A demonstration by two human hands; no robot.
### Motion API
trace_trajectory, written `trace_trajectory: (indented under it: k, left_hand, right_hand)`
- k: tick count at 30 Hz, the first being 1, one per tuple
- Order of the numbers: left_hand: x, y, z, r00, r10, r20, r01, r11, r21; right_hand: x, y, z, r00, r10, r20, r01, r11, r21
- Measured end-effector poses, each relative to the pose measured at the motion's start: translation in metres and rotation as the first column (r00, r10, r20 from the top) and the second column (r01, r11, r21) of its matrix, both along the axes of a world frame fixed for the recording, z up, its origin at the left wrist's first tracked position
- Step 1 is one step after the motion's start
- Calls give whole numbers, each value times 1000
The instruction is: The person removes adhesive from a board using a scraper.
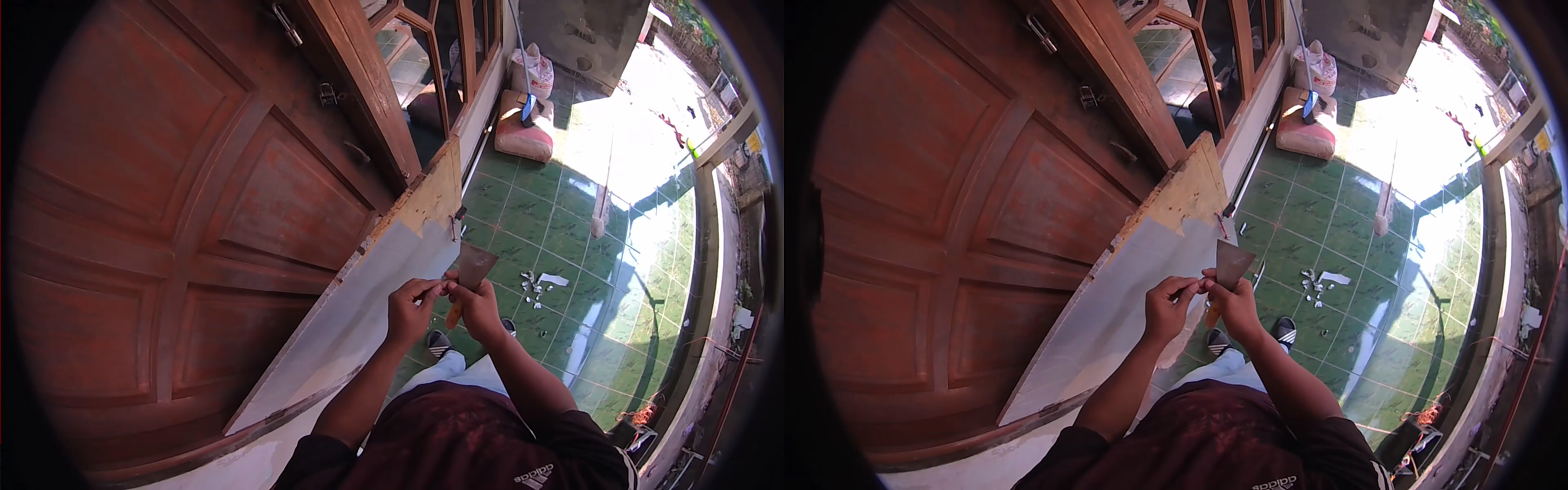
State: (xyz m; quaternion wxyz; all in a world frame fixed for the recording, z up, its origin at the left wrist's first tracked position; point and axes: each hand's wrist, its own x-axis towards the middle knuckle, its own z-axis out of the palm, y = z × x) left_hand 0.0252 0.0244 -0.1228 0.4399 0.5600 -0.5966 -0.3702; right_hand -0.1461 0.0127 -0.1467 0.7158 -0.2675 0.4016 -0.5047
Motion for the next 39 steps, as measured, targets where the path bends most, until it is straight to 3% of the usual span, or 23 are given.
trace_trajectory:
  k: [3,6,9,10,13,15,16,18,20,22,23,25,28,29,31,32,35,38,39]
  left_hand:
    - [-2,4,-18,992,111,-51,-103,984,145]
    - [-14,-5,-34,931,197,-306,-120,960,253]
    - [-31,-12,-43,899,132,-417,-24,967,254]
    - [-23,-15,-48,981,-22,-191,81,949,306]
    - [-35,-29,-11,996,-83,-33,86,774,628]
    - [-41,-21,-34,997,-34,-75,59,925,376]
    - [-44,-14,-47,995,-13,-102,37,971,237]
    - [-50,-6,-48,998,23,-60,-7,964,264]
    - [-46,1,-45,983,-26,-183,87,939,333]
    - [-36,7,-26,874,-130,-468,335,860,386]
    - [-32,13,-17,861,-36,-508,274,874,402]
    - [-26,25,4,806,149,-573,150,885,440]
    - [0,38,36,928,173,-331,-112,974,196]
    - [9,41,53,957,176,-233,-160,983,84]
    - [32,40,94,993,118,-4,-118,985,-124]
    - [53,38,104,966,71,250,10,951,-310]
    - [55,28,159,929,221,296,-109,930,-351]
    - [72,17,183,735,215,644,51,928,-368]
    - [73,12,182,767,187,614,41,941,-337]
  right_hand:
    - [-5,4,-9,995,-43,-91,45,999,21]
    - [-16,4,-11,962,-108,-251,109,994,-10]
    - [-23,4,-9,933,-212,-290,213,977,-28]
    - [-28,6,-14,915,-234,-329,225,972,-64]
    - [-41,8,-30,888,-263,-378,242,965,-101]
    - [-49,12,-23,917,-228,-328,232,972,-28]
    - [-51,15,-19,889,-234,-394,242,970,-30]
    - [-46,21,-11,822,-242,-516,260,965,-37]
    - [-41,32,-17,926,-104,-363,115,993,9]
    - [-30,31,-3,986,93,-139,-93,996,7]
    - [-23,31,-1,972,232,-25,-231,973,26]
    - [-8,32,33,955,290,-61,-292,956,-28]
    - [0,-2,-2,964,262,46,-247,945,-214]
    - [8,-14,3,995,99,-20,-100,989,-111]
    - [27,-44,9,957,-75,-279,41,991,-124]
    - [36,-60,5,933,-153,-324,104,981,-166]
    - [61,-87,-6,846,-325,-423,235,939,-251]
    - [79,-92,-2,797,-392,-459,297,917,-267]
    - [83,-94,-4,791,-415,-449,329,908,-260]
